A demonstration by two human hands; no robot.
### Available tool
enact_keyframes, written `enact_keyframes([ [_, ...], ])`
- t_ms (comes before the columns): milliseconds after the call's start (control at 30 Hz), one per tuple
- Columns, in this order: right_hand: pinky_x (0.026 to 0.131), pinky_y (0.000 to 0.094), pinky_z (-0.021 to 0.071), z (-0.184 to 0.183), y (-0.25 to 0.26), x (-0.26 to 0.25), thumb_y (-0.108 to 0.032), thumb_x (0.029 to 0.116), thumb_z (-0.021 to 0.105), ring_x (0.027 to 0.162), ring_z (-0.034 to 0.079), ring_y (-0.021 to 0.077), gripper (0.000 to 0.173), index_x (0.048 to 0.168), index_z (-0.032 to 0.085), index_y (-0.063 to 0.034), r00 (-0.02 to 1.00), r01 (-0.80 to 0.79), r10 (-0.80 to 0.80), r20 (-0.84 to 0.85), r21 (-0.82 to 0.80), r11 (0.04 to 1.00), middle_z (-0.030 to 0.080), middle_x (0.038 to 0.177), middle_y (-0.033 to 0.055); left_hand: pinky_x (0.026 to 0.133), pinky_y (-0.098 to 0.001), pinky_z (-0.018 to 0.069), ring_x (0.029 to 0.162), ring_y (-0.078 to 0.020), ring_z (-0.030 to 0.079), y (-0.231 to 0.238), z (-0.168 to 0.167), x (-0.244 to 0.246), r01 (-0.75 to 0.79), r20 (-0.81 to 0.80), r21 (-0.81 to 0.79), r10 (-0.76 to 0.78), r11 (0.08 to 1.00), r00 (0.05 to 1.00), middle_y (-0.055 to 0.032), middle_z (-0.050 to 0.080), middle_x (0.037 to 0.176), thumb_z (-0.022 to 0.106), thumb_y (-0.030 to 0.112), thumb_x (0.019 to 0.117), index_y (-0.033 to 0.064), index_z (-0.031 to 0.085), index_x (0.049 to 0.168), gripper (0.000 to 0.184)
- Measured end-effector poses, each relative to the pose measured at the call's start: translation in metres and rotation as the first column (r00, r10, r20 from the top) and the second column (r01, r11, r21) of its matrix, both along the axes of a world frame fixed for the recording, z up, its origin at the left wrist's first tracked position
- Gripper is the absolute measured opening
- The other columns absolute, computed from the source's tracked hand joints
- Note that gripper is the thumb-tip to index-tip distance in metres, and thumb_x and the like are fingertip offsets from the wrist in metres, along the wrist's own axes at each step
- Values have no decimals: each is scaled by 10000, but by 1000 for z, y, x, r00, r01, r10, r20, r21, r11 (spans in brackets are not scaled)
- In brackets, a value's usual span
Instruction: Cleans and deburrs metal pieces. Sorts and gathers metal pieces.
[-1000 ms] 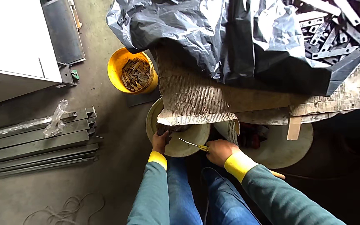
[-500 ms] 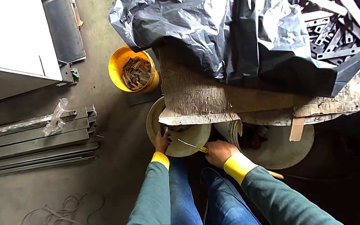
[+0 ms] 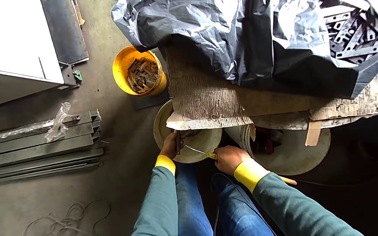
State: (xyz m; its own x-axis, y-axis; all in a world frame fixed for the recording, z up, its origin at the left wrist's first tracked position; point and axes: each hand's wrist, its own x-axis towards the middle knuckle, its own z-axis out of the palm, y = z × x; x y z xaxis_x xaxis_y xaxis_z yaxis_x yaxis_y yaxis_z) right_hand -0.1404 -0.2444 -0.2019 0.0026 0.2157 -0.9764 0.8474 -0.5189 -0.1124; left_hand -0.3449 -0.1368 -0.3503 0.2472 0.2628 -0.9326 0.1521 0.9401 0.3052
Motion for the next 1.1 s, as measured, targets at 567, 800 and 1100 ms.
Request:
enact_keyframes([
  [567, 826, 609, 569, -5, -1, 10, -349, 963, 595, 1078, 708, 344, 303, 1177, 695, -159, 999, 10, -9, 44, -11, 1000, 729, 1124, 128, 1000, -524, 533, 1199, -287, 649, -14, -2, -5, 989, -788, 148, -605, -2, 116, -82, 672, 1296, 470, 389, 1091, 225, 609, 1413, 388],
  [800, 821, 617, 565, -8, 5, 13, -329, 960, 609, 1063, 710, 345, 281, 1136, 706, -132, 999, 17, -16, 32, -33, 999, 731, 1103, 142, 1028, -553, 519, 1169, -313, 670, -8, -5, 0, 958, -660, 201, -695, 204, 286, -130, 695, 1256, 615, 375, 1035, 133, 603, 1391, 431],
  [1100, 831, 629, 561, -18, -2, 19, -361, 946, 606, 1074, 707, 364, 325, 1147, 692, -121, 999, 25, -24, 35, -27, 999, 727, 1109, 161, 951, -521, 570, 999, -242, 730, -8, -13, 5, 900, -585, 198, -690, 388, 426, -72, 753, 1105, 566, 410, 1056, 168, 677, 1315, 372],
])
